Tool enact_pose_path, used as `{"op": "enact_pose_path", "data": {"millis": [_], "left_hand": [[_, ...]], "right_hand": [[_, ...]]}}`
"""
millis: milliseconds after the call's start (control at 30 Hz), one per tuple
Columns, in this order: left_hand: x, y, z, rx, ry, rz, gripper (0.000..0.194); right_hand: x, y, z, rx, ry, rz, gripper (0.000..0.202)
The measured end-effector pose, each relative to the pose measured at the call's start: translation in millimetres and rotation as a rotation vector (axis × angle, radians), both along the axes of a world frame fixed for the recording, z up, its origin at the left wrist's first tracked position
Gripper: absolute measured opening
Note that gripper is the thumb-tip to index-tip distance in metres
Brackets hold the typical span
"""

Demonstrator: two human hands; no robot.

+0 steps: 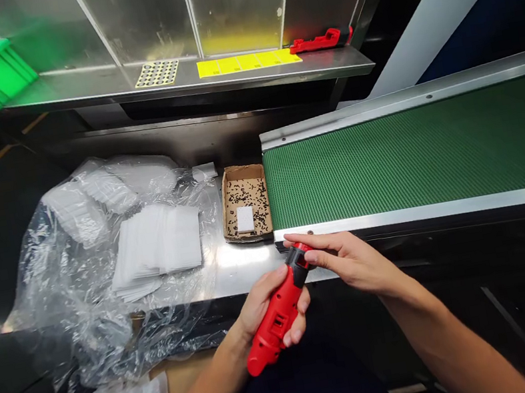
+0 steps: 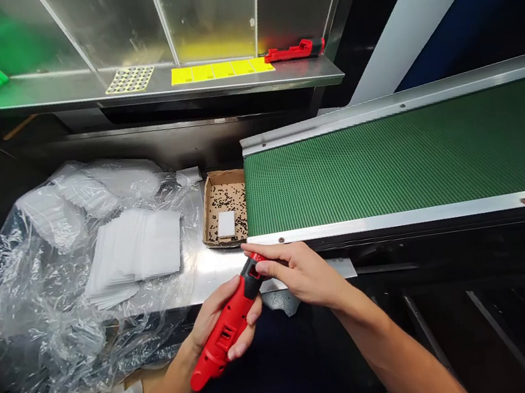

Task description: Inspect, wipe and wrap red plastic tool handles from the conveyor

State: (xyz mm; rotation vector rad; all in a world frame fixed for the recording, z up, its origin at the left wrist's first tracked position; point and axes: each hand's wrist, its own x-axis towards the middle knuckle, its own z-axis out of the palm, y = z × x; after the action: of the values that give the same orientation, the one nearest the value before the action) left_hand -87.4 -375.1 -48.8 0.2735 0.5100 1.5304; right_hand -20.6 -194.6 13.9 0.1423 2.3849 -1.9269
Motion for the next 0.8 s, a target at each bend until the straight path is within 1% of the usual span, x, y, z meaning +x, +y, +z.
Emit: {"op": "enact_pose_path", "data": {"millis": [67, 133, 233, 300, 367, 433, 533, 633, 667, 733, 800], "left_hand": [[0.0, 0.8, -1.5, -0.001, -0.005, 0.000, 0.058], [0.9, 3.4, 0.2, -0.031, 0.016, 0.018, 0.058], [2.5, 7.9, 7.4, -0.110, 0.098, 0.139, 0.055], [3.4, 9.2, 11.5, -0.150, 0.142, 0.220, 0.051], [3.8, 8.7, 12.6, -0.168, 0.153, 0.258, 0.047], [3.1, 7.2, 10.3, -0.171, 0.139, 0.276, 0.046], [-1.4, 5.3, 4.6, -0.151, 0.108, 0.225, 0.048], [-8.3, 4.0, 0.8, -0.106, 0.074, 0.154, 0.056], [-10.3, 3.3, 0.0, -0.095, 0.064, 0.152, 0.057], [-12.7, 0.6, -2.2, -0.090, 0.053, 0.185, 0.057], [-13.2, -5.0, -6.5, -0.094, 0.055, 0.233, 0.058]], "right_hand": [[-0.6, 2.2, -2.1, -0.057, -0.043, 0.012, 0.047], [-2.2, -0.1, -2.2, -0.047, -0.068, -0.039, 0.050], [-7.5, -8.3, -0.2, 0.048, -0.074, -0.170, 0.051], [-12.1, -11.7, -0.4, 0.066, -0.067, -0.193, 0.047], [-16.5, -10.9, -3.7, -0.001, -0.067, -0.167, 0.042], [-20.1, -7.4, -9.4, -0.100, -0.084, -0.144, 0.045], [-24.5, -3.5, -17.4, -0.170, -0.109, -0.145, 0.054], [-29.6, -5.9, -19.4, -0.163, -0.111, -0.111, 0.059], [-31.8, -7.6, -18.6, -0.157, -0.110, -0.093, 0.061], [-38.0, -10.6, -15.3, -0.133, -0.108, -0.054, 0.059], [-47.7, -11.3, -10.4, -0.070, -0.121, 0.028, 0.052]]}}
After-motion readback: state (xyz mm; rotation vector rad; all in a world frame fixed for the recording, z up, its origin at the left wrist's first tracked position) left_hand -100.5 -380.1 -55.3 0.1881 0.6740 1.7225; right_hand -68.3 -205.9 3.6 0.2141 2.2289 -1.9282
